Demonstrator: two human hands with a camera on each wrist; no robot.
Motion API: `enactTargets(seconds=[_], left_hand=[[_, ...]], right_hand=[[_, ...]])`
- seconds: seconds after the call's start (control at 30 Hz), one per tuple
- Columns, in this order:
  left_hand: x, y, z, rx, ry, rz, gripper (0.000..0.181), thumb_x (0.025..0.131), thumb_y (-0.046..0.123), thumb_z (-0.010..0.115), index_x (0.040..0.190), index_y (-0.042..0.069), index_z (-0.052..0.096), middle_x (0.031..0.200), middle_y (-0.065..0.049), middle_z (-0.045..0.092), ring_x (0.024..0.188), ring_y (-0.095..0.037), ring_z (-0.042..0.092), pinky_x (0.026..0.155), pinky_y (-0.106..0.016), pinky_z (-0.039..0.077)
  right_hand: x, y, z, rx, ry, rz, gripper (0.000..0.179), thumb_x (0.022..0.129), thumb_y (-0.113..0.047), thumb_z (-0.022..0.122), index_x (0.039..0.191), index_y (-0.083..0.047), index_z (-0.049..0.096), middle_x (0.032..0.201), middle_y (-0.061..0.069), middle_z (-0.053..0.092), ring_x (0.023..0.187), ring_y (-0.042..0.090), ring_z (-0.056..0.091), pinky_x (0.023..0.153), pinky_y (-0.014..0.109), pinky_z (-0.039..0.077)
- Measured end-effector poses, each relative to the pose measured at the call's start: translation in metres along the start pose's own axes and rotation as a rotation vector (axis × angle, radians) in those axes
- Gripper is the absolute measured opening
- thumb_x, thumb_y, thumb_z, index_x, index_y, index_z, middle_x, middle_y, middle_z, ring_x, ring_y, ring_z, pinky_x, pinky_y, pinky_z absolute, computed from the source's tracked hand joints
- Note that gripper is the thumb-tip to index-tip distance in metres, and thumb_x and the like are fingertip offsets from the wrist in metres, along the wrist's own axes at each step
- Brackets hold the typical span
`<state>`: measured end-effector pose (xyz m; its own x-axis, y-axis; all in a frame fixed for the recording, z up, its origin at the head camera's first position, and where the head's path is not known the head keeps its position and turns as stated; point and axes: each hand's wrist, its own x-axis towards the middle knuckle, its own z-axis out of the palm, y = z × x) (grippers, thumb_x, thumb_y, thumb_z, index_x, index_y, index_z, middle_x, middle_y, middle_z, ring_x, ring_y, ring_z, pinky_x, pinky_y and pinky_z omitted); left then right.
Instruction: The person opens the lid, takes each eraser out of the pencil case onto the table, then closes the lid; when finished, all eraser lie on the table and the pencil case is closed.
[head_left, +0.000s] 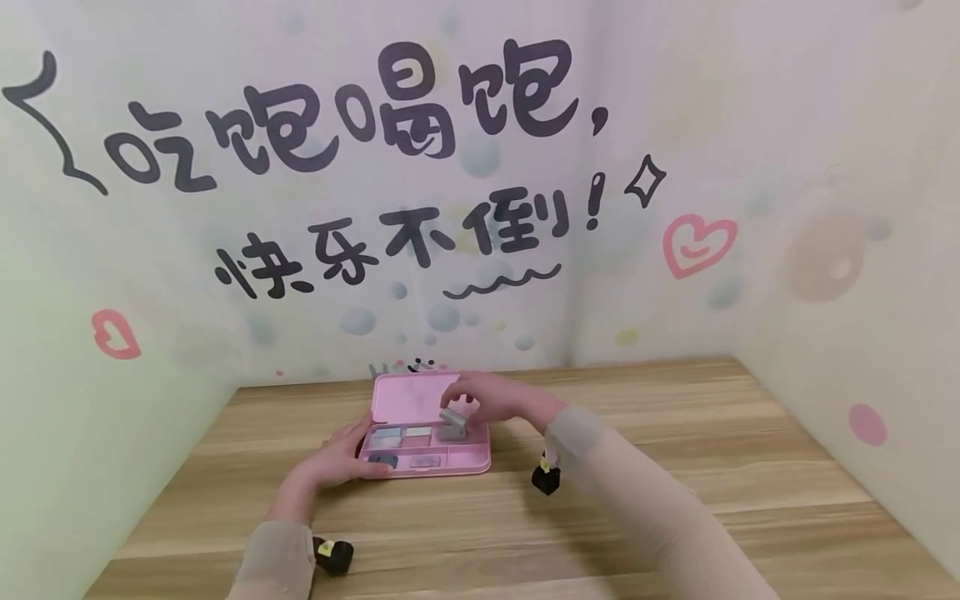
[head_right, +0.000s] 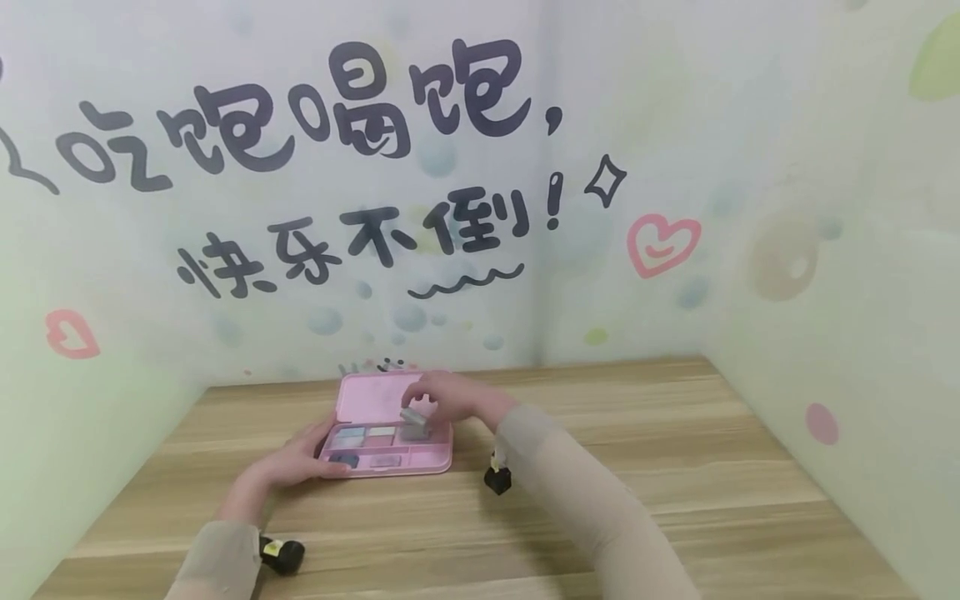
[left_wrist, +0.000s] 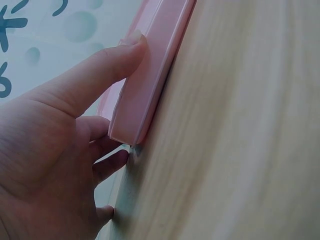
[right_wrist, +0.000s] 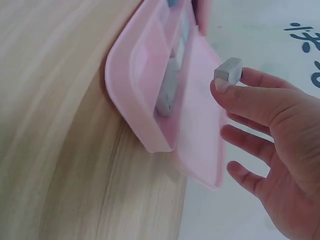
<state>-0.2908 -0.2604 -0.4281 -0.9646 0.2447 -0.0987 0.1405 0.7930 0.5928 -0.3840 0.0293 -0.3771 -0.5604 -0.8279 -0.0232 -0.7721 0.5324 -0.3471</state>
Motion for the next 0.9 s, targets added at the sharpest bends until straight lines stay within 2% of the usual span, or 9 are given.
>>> enactTargets(seconds=[0.13, 0.27, 0.37, 0.47, 0.7, 0.9], left_hand=[[0.0, 0.001, 0.0, 0.006, -0.001, 0.006, 0.11, 0.077, 0.048, 0.076, 0.153, -0.004, 0.014, 0.154, -0.029, 0.021, 0.139, -0.052, 0.014, 0.107, -0.069, 0.011], [0.002, 0.001, 0.001, 0.014, -0.001, 0.007, 0.11, 0.078, 0.048, 0.076, 0.153, -0.004, 0.014, 0.154, -0.029, 0.021, 0.139, -0.052, 0.014, 0.107, -0.069, 0.012], [0.003, 0.001, 0.001, 0.01, -0.005, 0.002, 0.11, 0.078, 0.048, 0.075, 0.153, -0.003, 0.013, 0.155, -0.028, 0.019, 0.14, -0.052, 0.013, 0.107, -0.069, 0.011], [0.004, 0.001, 0.001, 0.005, -0.006, 0.001, 0.111, 0.078, 0.048, 0.075, 0.153, -0.002, 0.012, 0.155, -0.029, 0.018, 0.14, -0.052, 0.011, 0.107, -0.07, 0.01], [0.005, -0.002, 0.002, 0.006, -0.007, -0.01, 0.112, 0.078, 0.05, 0.075, 0.154, -0.001, 0.011, 0.155, -0.03, 0.016, 0.139, -0.054, 0.011, 0.107, -0.07, 0.01], [0.004, -0.005, 0.002, 0.007, -0.009, -0.02, 0.112, 0.078, 0.051, 0.075, 0.154, 0.0, 0.011, 0.155, -0.029, 0.016, 0.139, -0.054, 0.01, 0.106, -0.07, 0.011]], right_hand=[[-0.007, 0.0, 0.001, 0.143, 0.015, -0.004, 0.04, 0.085, 0.002, 0.069, 0.12, -0.017, 0.063, 0.107, -0.004, 0.063, 0.099, 0.016, 0.059, 0.088, 0.035, 0.05], [-0.015, 0.003, 0.01, 0.263, 0.047, 0.004, 0.038, 0.085, 0.006, 0.066, 0.117, -0.014, 0.061, 0.103, -0.005, 0.065, 0.094, 0.012, 0.062, 0.084, 0.031, 0.052], [-0.021, 0.005, 0.018, 0.323, 0.074, 0.042, 0.04, 0.085, 0.007, 0.066, 0.117, -0.016, 0.06, 0.101, -0.004, 0.066, 0.091, 0.009, 0.061, 0.079, 0.024, 0.051], [-0.026, 0.007, 0.023, 0.38, 0.105, 0.077, 0.04, 0.084, 0.007, 0.068, 0.116, -0.016, 0.059, 0.098, -0.003, 0.066, 0.089, 0.01, 0.061, 0.077, 0.024, 0.051], [-0.035, 0.015, 0.029, 0.452, 0.161, 0.119, 0.04, 0.081, 0.002, 0.074, 0.114, -0.016, 0.06, 0.094, -0.003, 0.065, 0.085, 0.013, 0.06, 0.075, 0.026, 0.052], [-0.043, 0.023, 0.029, 0.484, 0.227, 0.109, 0.039, 0.079, 0.0, 0.075, 0.113, -0.012, 0.06, 0.09, -0.002, 0.066, 0.081, 0.016, 0.06, 0.074, 0.029, 0.051]])
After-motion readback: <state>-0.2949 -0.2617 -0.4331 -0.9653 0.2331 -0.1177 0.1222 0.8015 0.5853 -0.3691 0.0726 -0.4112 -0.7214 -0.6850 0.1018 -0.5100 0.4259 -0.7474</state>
